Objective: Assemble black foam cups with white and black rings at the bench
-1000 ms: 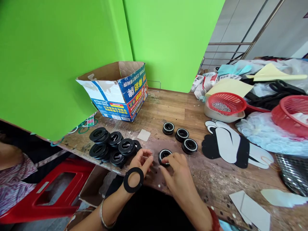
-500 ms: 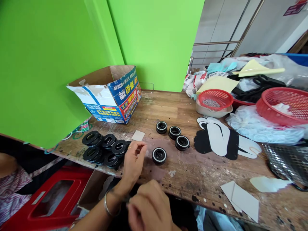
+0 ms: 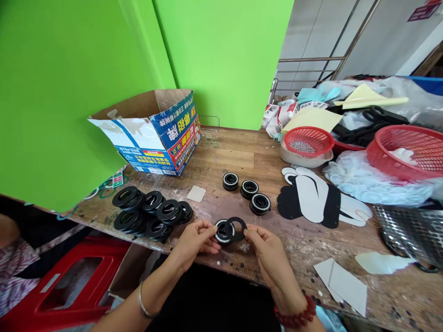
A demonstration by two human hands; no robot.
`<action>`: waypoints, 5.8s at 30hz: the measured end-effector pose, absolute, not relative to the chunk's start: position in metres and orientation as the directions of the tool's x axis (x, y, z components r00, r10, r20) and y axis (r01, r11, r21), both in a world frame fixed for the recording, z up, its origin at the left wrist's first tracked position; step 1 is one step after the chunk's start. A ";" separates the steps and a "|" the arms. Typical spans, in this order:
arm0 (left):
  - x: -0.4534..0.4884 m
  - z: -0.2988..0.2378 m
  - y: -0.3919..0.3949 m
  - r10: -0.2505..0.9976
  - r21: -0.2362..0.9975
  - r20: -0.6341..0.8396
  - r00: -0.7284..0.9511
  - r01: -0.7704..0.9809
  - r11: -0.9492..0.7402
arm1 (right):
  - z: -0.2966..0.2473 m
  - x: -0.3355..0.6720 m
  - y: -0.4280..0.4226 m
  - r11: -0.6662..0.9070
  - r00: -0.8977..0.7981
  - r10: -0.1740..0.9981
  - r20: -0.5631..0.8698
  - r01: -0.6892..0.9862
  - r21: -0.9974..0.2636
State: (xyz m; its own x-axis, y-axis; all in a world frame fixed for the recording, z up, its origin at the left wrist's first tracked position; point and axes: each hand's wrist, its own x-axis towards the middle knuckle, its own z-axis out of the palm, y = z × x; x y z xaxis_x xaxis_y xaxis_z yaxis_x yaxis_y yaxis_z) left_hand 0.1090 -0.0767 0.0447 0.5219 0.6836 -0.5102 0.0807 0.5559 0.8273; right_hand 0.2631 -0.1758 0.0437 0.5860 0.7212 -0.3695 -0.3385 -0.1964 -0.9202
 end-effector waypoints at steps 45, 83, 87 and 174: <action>0.101 0.046 -0.077 0.602 0.770 -0.549 0.579 0.070 0.634 | 0.045 0.240 -0.168 -0.314 0.556 0.831 0.010 0.484 -0.817; 0.091 0.038 -0.102 0.823 0.921 -0.290 0.489 -0.090 0.378 | 0.055 0.255 -0.114 -0.397 0.243 0.892 -0.381 0.019 -0.917; 0.074 0.043 -0.110 0.807 0.935 -0.301 0.507 -0.008 0.354 | 0.060 0.231 -0.056 -0.307 0.319 0.897 -0.308 -0.052 -0.950; 0.111 0.053 -0.103 0.587 0.823 -0.355 0.727 -0.055 0.565 | 0.060 0.261 -0.177 -0.021 0.310 0.555 0.772 0.933 -0.359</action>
